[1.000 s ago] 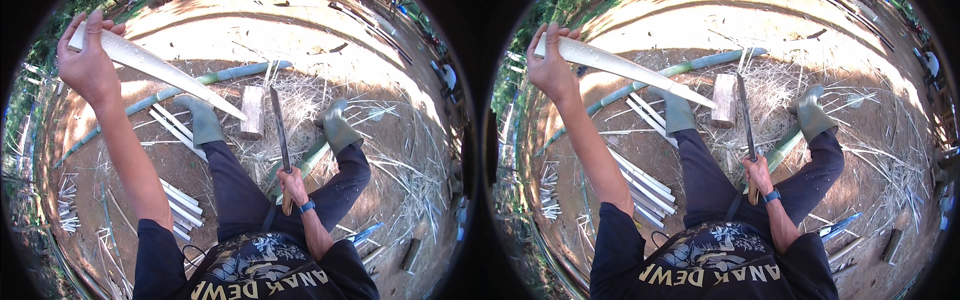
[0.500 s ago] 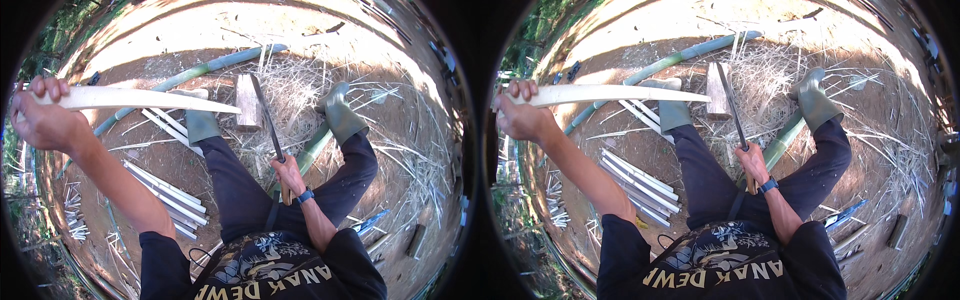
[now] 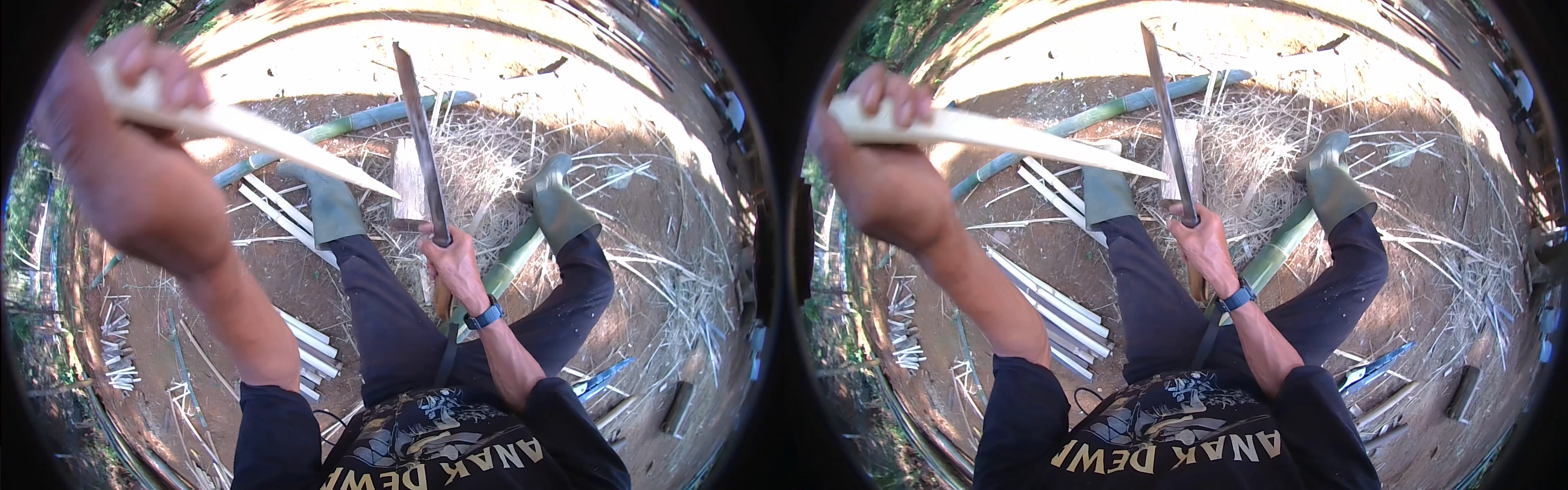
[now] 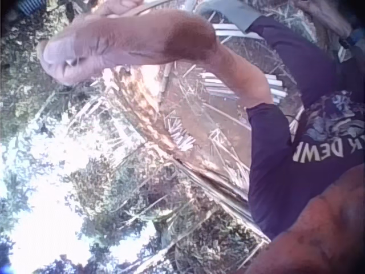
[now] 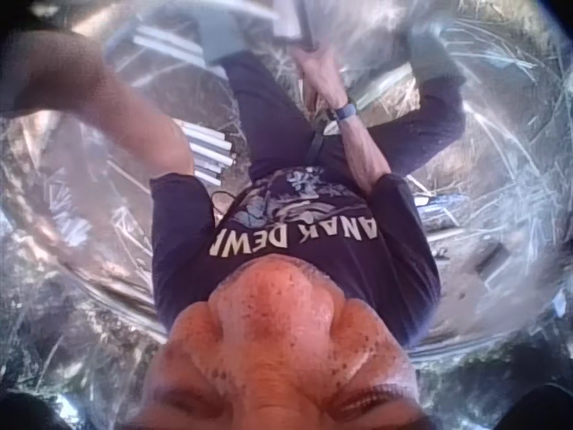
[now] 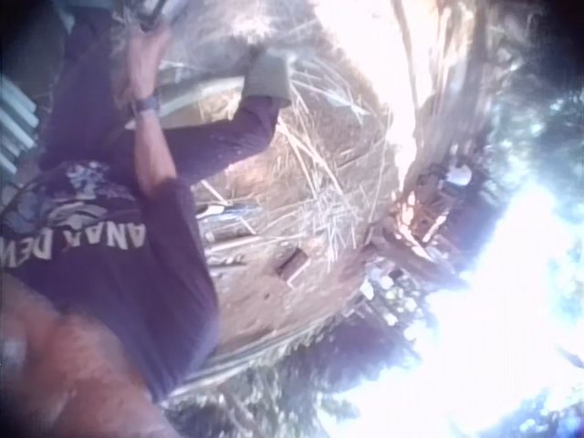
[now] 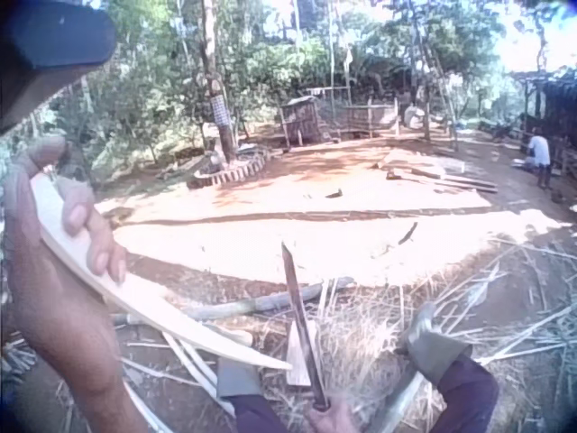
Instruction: The person sits on the ground and uses a machete to split long bamboo poles into thin strips. They hold the bamboo with one hand and strike it with the machete in the other, occasionally using their feet to hold the material steady. The person repeatedly splits the bamboo and stacks the resulting strips on the ground.
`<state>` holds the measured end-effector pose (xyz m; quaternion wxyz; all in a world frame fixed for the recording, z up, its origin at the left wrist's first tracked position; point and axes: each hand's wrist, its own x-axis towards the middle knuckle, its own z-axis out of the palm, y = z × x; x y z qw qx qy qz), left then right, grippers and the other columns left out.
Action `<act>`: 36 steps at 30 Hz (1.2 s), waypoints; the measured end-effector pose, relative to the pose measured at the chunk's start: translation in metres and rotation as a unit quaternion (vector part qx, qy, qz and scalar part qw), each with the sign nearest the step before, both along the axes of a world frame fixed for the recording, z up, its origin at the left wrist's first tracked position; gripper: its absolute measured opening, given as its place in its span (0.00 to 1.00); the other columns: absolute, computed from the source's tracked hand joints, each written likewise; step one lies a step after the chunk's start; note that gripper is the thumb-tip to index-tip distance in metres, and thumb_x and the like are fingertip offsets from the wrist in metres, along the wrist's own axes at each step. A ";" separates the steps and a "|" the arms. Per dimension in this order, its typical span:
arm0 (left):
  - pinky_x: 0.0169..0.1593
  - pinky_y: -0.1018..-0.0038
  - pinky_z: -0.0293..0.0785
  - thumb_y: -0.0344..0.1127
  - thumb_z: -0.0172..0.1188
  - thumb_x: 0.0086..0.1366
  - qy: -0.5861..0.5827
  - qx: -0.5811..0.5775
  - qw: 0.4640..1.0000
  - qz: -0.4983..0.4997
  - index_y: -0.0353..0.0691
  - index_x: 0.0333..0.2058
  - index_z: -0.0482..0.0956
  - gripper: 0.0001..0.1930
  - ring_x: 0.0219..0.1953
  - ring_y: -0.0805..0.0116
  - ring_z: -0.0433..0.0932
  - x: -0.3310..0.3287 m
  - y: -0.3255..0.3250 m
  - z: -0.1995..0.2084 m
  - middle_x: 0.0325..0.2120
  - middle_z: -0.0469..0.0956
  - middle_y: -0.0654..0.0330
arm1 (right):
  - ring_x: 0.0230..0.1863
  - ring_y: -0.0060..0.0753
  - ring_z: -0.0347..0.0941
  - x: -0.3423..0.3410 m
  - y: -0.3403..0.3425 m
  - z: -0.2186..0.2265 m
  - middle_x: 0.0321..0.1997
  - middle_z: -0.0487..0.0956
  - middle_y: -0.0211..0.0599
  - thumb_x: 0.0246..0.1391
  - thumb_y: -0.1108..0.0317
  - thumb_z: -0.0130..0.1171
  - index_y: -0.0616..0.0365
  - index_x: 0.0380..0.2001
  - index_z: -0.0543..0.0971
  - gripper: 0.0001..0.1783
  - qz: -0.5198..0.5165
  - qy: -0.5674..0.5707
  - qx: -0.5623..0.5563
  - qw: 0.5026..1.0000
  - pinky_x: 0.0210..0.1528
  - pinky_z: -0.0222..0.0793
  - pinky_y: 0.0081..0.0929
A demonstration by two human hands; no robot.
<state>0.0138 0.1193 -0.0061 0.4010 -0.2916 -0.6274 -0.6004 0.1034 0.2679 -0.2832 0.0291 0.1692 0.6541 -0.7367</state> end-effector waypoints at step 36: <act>0.52 0.59 0.73 0.49 0.44 0.72 -0.349 0.656 0.628 -0.230 0.41 0.35 0.70 0.17 0.33 0.61 0.77 0.035 -0.097 -0.354 0.23 0.74 0.60 | 0.16 0.19 0.55 0.066 0.116 0.034 0.16 0.59 0.22 0.65 0.62 0.49 0.50 0.20 0.64 0.18 -0.220 0.110 -0.381 0.891 0.20 0.60 0.24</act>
